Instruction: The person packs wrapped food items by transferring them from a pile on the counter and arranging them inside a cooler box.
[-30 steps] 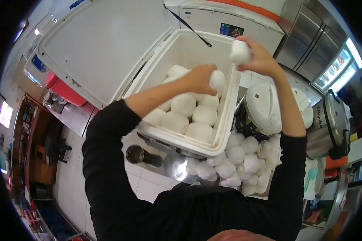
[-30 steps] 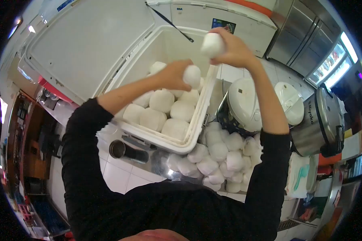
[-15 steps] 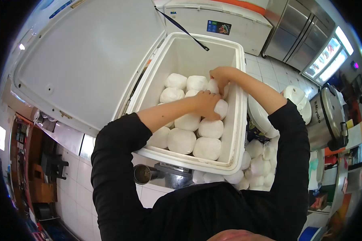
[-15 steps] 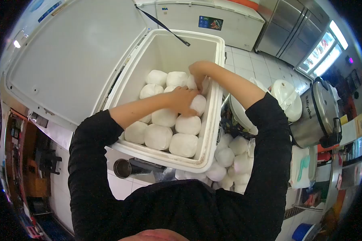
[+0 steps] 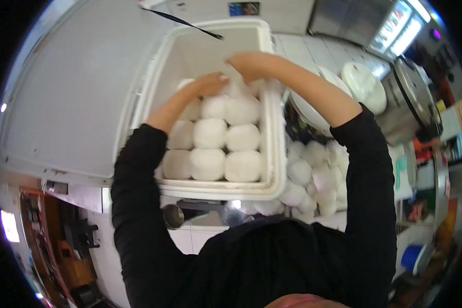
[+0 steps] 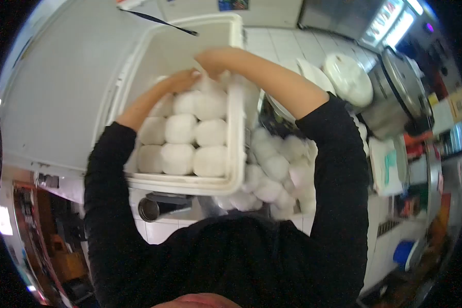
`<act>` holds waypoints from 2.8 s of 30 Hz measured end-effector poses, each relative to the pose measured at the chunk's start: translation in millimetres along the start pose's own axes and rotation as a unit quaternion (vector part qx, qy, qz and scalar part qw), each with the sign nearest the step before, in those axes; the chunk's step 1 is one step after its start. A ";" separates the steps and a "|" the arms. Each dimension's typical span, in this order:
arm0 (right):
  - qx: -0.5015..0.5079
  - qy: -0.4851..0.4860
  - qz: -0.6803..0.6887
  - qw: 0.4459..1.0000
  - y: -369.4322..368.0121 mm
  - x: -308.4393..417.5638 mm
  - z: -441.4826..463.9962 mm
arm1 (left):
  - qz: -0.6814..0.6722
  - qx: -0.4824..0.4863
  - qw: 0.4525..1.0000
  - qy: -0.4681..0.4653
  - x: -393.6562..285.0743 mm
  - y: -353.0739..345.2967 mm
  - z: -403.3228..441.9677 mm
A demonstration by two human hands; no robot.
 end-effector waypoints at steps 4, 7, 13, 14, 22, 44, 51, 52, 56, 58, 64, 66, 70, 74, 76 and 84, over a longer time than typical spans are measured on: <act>-0.314 0.124 0.106 0.935 30.9 23.9 -151.9 | 0.275 0.043 0.960 -0.007 -46.3 14.0 -25.3; -0.354 0.116 0.092 0.924 -4.3 3.3 -247.4 | 0.080 -0.023 0.996 -0.020 -102.8 6.9 -40.3; -0.335 -0.066 0.235 0.910 -106.7 -85.4 -371.8 | 0.130 -0.091 0.985 -0.070 -88.2 -16.3 -39.8; -0.330 -0.087 0.256 0.904 -132.6 -104.9 -383.5 | 0.135 -0.077 0.986 -0.067 -90.6 -14.3 -41.7; -0.172 -0.146 0.304 0.926 -363.2 -146.4 -349.8 | 0.084 -0.179 0.980 -0.019 -136.4 100.7 -103.8; -0.265 -0.195 0.226 0.917 -437.0 -233.4 -464.4 | -0.906 0.124 0.400 -0.059 -523.9 -324.9 -136.6; -0.191 -0.333 0.230 0.894 -492.4 -256.9 -461.2 | -0.898 -0.012 0.430 -0.091 -497.3 -293.3 -142.3; -0.178 -0.331 0.237 0.896 -502.0 -260.7 -458.4 | -0.881 -0.040 0.462 -0.095 -487.5 -285.4 -144.7; -0.136 -0.335 0.280 0.889 -511.1 -257.0 -461.9 | -0.847 -0.193 0.491 -0.060 -445.4 -261.0 -186.4; -0.154 -0.237 0.481 0.830 -473.0 -234.6 -457.8 | -0.831 -0.252 0.483 -0.110 -435.0 -225.3 -218.5; -0.215 0.222 0.639 0.704 -209.5 -73.6 -395.5 | -0.708 -0.488 0.499 -0.103 -349.7 -155.6 -314.2; -0.156 0.340 0.628 0.683 -132.0 -12.0 -357.5 | -0.696 -0.524 0.471 -0.139 -324.6 -130.5 -346.3; -0.130 0.319 0.430 0.834 -3.3 108.7 -235.2 | -0.646 -0.590 0.471 -0.114 -272.7 -101.0 -399.1; -0.047 0.204 0.180 0.961 9.2 197.7 -69.4 | -0.610 -0.619 0.493 -0.037 -217.9 -86.8 -438.9; 0.058 0.167 0.181 0.967 -18.4 220.0 -21.9 | -0.583 -0.633 0.509 0.007 -190.9 -81.5 -456.2; 0.212 0.241 0.159 0.934 -40.3 234.4 11.6 | -0.529 -0.652 0.543 -0.015 -122.4 -26.5 -459.2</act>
Point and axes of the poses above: each hand's wrist, its own z-axis towards the middle knuckle, its own y-axis out of the back of the hand, x = y × z, the point moved 8 cm from there along z, towards the middle knuckle, and after that the axes turned 11 degrees about x, right-handed, at the moved point
